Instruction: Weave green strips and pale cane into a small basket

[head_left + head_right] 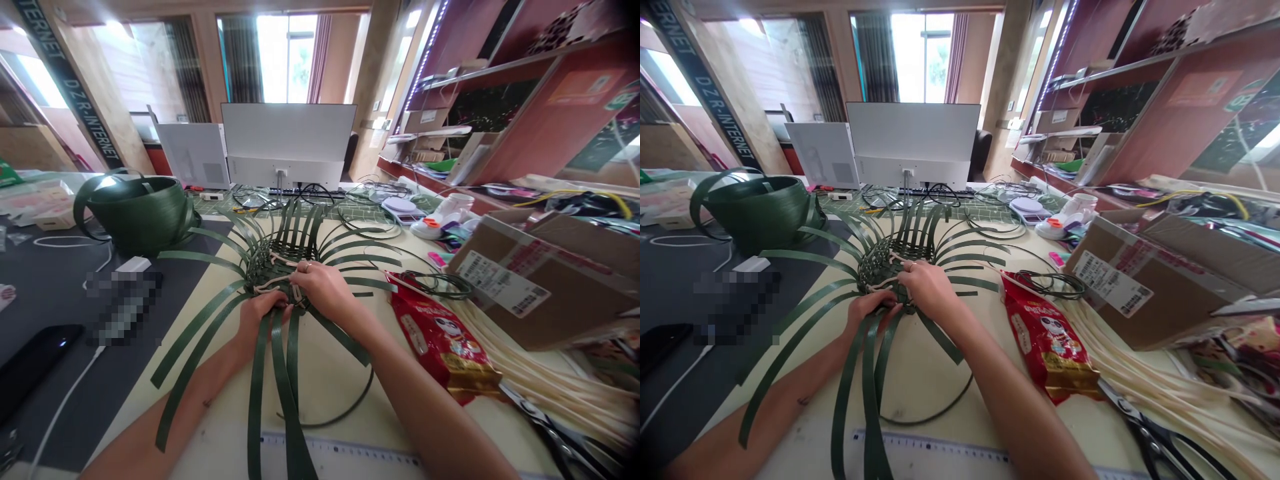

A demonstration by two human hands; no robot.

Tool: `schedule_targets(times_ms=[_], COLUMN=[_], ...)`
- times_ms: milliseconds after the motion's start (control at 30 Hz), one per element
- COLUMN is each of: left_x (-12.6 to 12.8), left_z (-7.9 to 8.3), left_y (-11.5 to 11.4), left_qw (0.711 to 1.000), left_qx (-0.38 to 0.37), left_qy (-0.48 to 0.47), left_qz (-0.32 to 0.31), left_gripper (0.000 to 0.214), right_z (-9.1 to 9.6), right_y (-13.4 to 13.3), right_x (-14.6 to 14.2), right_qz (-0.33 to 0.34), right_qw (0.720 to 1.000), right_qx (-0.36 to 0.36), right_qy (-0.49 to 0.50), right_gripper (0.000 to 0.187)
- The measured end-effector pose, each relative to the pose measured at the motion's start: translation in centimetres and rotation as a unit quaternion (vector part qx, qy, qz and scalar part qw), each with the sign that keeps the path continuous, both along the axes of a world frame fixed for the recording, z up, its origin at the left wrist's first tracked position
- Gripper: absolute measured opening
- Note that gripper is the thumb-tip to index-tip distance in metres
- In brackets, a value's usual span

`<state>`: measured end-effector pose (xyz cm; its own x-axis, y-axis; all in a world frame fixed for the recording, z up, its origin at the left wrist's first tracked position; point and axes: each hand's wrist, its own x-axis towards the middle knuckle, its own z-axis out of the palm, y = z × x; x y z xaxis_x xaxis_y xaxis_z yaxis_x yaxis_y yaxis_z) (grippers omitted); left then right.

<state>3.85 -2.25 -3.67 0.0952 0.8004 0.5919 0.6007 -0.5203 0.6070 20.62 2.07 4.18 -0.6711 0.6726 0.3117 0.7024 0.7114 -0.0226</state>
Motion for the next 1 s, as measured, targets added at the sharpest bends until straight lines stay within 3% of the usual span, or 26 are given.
schedule_targets(times_ms=[167, 267, 333, 433, 633, 867, 1000], left_x=[0.5, 0.6, 0.5, 0.2, -0.3, -0.9, -1.0], left_z=[0.4, 1.0, 1.2, 1.1, 1.0, 1.7, 1.4], left_y=[-0.1, -0.4, -0.4, -0.1, 0.6, 0.8, 1.0], left_qw=[1.0, 0.999, 0.999, 0.999, 0.999, 0.997, 0.997], left_qx=[-0.007, -0.034, -0.042, -0.035, -0.041, -0.064, -0.064], left_qy=[0.006, 0.02, 0.026, 0.027, 0.025, 0.037, 0.02], left_qz=[0.029, 0.023, 0.021, 0.01, -0.018, -0.038, -0.04], left_gripper=[0.009, 0.009, 0.009, 0.009, 0.01, 0.011, 0.012], right_z=[1.9, 2.3, 2.0, 1.1, -0.1, 0.5, 0.0], right_y=[-1.1, -2.6, -3.2, -3.3, -2.7, -1.9, -1.6], right_x=[0.6, 0.6, 0.4, 0.1, 0.2, 1.1, 0.5], right_qz=[0.014, 0.059, 0.052, 0.01, 0.014, 0.082, 0.046], right_qw=[0.997, 0.996, 0.991, 0.988, 0.988, 0.98, 0.989], right_qx=[0.002, -0.067, -0.111, -0.11, -0.104, -0.149, -0.11], right_qy=[0.071, 0.029, -0.047, -0.106, -0.11, -0.105, -0.093], right_gripper=[0.025, 0.026, 0.027, 0.027, 0.026, 0.029, 0.022])
